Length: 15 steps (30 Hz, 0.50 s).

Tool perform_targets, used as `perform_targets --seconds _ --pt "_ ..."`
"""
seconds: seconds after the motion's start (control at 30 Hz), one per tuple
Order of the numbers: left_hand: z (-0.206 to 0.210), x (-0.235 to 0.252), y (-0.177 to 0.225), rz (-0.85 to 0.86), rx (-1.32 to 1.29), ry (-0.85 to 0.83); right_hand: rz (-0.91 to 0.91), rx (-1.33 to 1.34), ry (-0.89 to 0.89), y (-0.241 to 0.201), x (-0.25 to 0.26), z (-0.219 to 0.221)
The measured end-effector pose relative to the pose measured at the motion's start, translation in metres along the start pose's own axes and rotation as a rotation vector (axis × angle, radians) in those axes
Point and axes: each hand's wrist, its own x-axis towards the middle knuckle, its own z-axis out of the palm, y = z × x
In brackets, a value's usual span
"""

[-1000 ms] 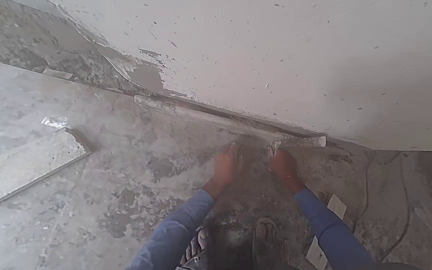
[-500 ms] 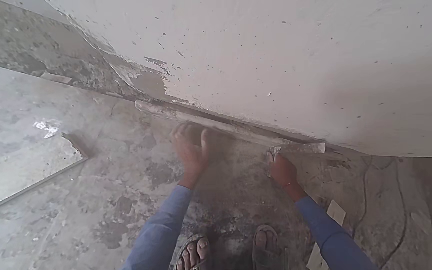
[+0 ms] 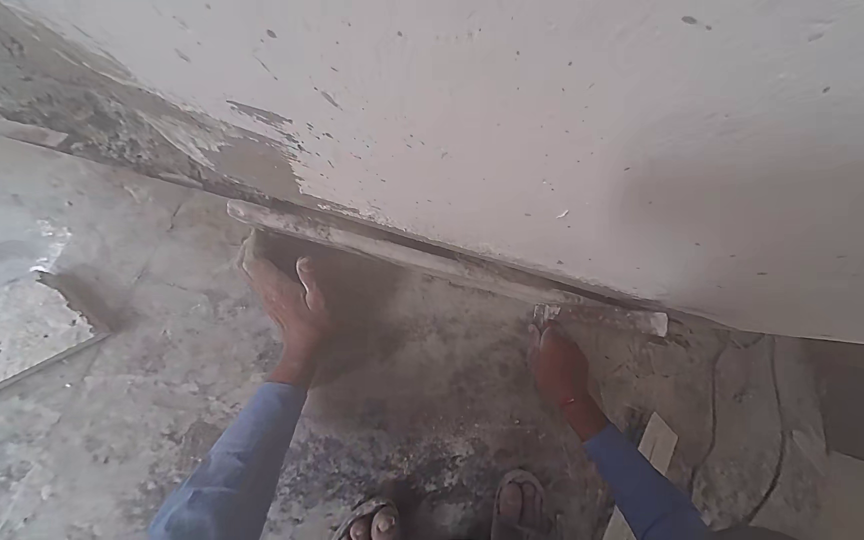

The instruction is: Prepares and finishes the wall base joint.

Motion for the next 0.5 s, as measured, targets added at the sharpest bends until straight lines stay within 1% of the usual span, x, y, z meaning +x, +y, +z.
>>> perform_targets --seconds 0.1,0.23,0.4,0.5 --pt "0.000 0.000 0.001 0.004 0.003 -0.002 -0.035 -0.008 0.071 0.004 -0.001 0.009" --pt "0.002 0.008 -0.010 -0.021 0.010 0.061 -0.020 -0.030 0.027 0.004 -0.002 0.008" --pt "0.004 0.043 0.005 -0.169 0.003 0.046 -0.024 -0.010 0.010 0.002 0.004 0.003" --pt "0.007 0.047 0.005 -0.243 -0.002 0.037 -0.022 0.021 -0.016 0.004 0.008 -0.002"
